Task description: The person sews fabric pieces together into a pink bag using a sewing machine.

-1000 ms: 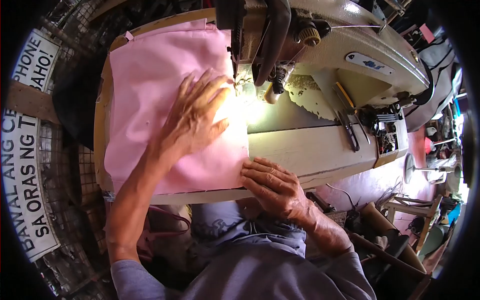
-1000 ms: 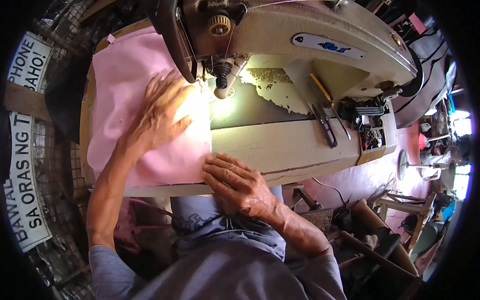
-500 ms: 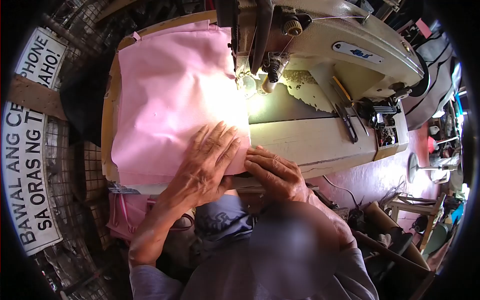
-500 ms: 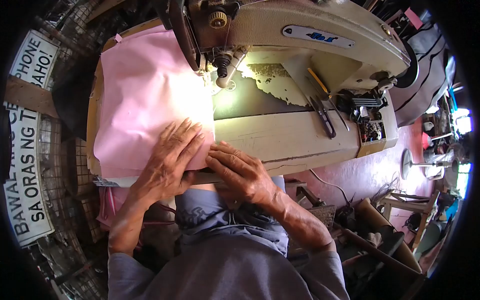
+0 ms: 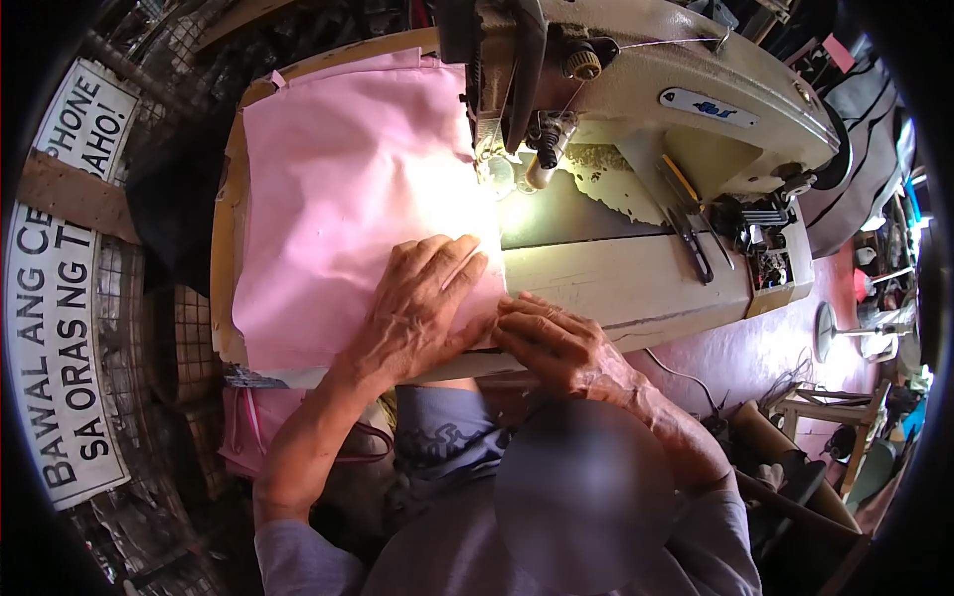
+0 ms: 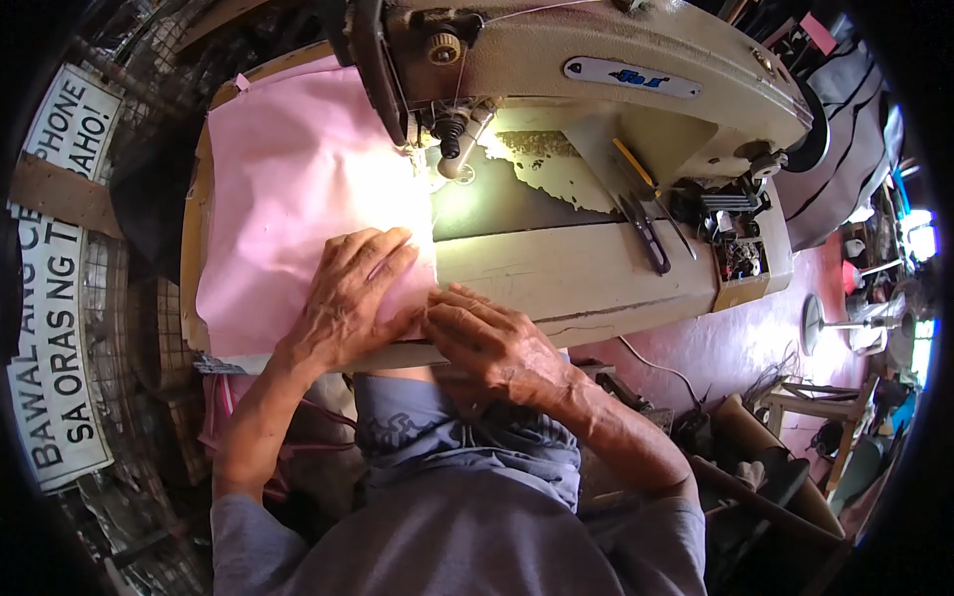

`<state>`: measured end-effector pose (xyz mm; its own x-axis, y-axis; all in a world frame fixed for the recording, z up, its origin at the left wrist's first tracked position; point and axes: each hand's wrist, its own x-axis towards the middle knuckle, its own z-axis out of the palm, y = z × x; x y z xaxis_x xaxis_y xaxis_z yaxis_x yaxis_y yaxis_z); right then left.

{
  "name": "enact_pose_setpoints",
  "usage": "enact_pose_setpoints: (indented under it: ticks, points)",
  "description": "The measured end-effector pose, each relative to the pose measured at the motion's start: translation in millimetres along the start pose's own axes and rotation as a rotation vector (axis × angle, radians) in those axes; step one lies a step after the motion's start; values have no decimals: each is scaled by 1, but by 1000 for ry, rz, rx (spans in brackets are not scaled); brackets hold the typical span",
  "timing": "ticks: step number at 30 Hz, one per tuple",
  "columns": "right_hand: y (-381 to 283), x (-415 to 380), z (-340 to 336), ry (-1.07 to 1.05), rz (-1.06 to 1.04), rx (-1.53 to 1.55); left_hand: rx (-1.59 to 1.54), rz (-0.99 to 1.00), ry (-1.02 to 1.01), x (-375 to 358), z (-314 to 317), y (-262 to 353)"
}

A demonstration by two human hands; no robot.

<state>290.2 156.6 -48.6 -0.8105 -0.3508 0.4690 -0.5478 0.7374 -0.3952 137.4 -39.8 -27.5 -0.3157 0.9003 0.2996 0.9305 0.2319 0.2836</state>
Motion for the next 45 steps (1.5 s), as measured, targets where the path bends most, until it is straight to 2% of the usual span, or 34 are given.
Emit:
enact_pose_setpoints:
  ticks: [10,18,30,37,41,45]
  points:
    - [15,19,-14,-84,-64,-72,108,6,-11,9,3,-15]
    - [40,38,-16,-67,-71,-73,176,-9,-20,29,-1,-37]
    - [78,59,-15,-59,-25,-21,70,13,31,60,-1,-70]
    - [93,72,-13,-112,73,-40,44,-25,-79,75,2,-93]
    - [97,71,-7,-38,85,-82,56,-9,-35,77,5,-100]
    - [96,78,-14,25,110,45,79,84,102,72,10,-96]
